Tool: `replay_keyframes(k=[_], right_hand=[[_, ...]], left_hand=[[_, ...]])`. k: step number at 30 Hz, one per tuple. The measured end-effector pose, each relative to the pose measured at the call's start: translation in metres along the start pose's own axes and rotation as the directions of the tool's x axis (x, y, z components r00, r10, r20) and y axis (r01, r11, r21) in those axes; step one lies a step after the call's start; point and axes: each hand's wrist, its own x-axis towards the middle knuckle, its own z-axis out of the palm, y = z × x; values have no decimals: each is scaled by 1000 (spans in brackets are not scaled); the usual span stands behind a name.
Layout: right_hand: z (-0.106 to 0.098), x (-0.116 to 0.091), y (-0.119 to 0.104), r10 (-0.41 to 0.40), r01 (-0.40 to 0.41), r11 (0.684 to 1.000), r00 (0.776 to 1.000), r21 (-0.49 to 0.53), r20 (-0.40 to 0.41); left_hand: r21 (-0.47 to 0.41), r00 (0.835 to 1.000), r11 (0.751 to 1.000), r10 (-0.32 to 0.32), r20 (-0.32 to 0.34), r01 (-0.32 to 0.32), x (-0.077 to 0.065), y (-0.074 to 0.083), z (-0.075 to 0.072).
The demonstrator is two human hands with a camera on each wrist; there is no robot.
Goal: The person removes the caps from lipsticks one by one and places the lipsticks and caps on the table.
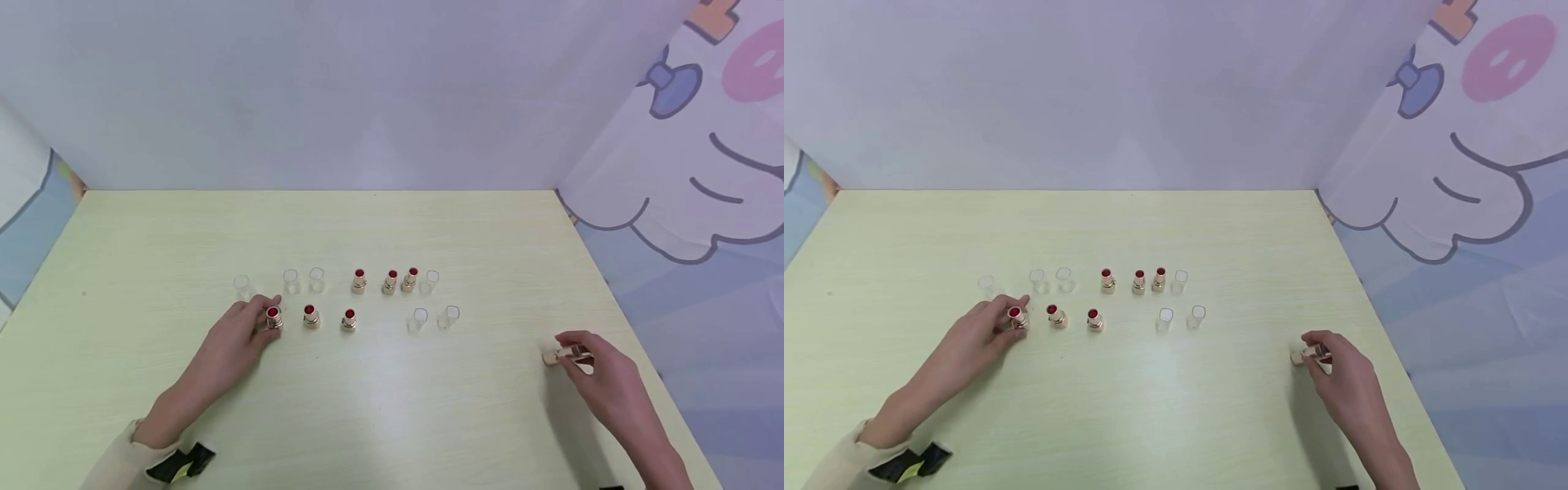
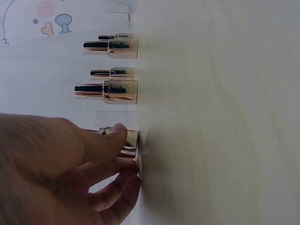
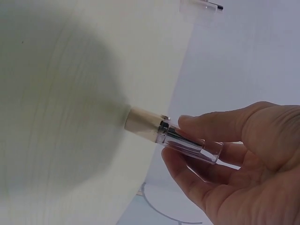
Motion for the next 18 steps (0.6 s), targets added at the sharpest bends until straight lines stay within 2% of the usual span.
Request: replay_keyframes(k=[11, 18], right_hand=[[-4, 4, -17, -6, 6, 997, 1000, 78, 0], [-5, 6, -35, -31, 33, 987, 999, 160, -18]], left_hand=[[-6, 1000, 1000, -3, 16, 3, -4, 0, -5], [-45, 997, 998, -32, 67, 35, -4, 1, -12]])
